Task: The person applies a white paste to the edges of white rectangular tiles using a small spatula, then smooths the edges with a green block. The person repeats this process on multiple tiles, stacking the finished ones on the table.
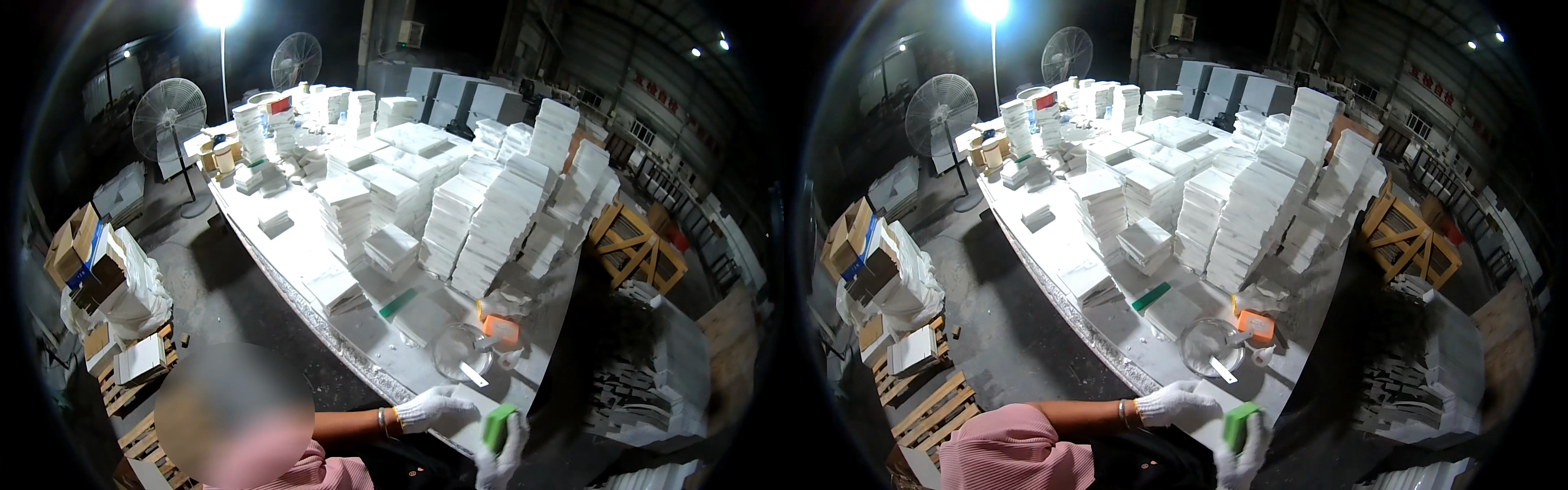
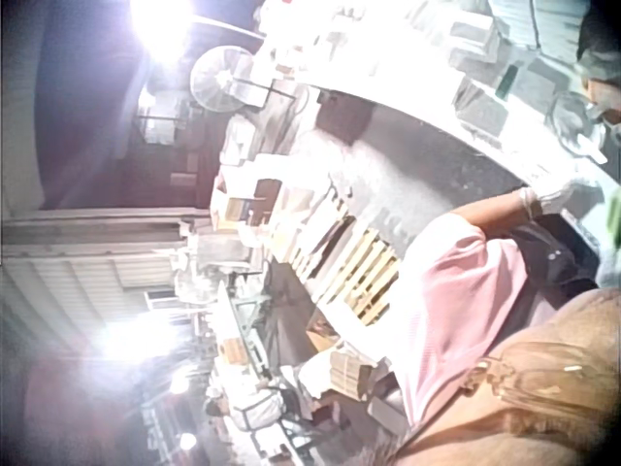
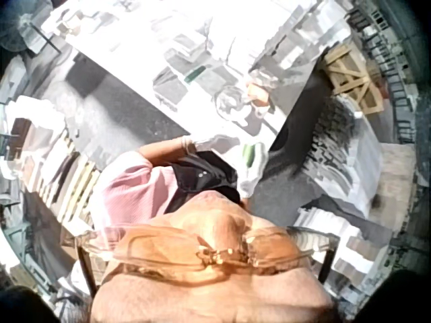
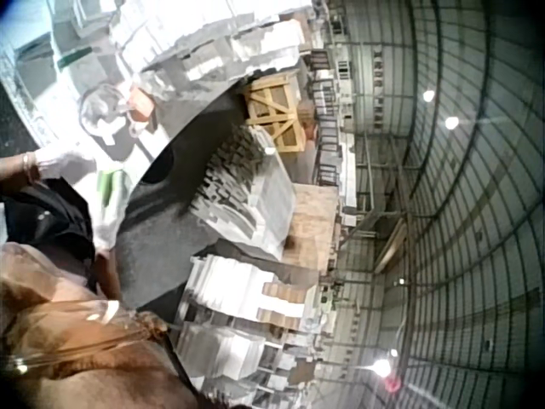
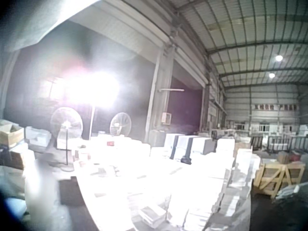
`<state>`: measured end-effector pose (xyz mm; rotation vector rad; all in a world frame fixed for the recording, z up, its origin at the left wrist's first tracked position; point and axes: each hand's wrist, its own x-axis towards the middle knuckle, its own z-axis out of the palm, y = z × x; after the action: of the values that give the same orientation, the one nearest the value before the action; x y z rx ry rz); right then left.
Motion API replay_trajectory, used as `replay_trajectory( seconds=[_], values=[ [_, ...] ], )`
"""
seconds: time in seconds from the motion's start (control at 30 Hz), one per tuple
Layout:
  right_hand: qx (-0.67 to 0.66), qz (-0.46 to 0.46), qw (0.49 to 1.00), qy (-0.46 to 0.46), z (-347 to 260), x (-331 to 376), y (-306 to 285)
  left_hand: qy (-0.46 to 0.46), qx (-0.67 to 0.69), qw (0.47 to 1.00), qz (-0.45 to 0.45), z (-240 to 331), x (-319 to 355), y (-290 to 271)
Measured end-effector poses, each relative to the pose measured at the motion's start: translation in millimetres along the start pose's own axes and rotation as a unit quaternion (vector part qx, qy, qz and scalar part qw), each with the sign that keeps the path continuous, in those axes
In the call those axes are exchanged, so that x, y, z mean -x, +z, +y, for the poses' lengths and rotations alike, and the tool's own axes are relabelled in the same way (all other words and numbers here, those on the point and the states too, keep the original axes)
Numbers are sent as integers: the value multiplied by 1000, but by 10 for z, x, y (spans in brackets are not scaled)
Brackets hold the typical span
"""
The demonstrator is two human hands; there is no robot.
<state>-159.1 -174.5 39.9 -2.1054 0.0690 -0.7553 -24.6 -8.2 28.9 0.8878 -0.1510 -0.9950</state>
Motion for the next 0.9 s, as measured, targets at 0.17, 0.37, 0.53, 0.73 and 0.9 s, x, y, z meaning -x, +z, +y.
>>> replay_trajectory(
  seconds=[0.17, 0.37, 0.53, 0.73, 0.9],
  values=[
    [16, 22, 998, 58, -9, -164, -31, -6, -5, 1000, -19, -70, -48, -66],
    [-291, 153, 928, 174, 218, -73, -432, -36, -137, 986, -90, 79, -54, 19],
    [-446, 17, 838, 314, -23, -3, -311, -101, -246, 958, -105, -21, -226, -108],
    [-473, 139, 824, 279, 8, 0, -85, -79, 78, 989, -97, 21, -37, -49],
    [-472, 179, 820, 269, 23, 96, 34, -25, 53, 998, -6, -320, -15, 125]
  ],
)
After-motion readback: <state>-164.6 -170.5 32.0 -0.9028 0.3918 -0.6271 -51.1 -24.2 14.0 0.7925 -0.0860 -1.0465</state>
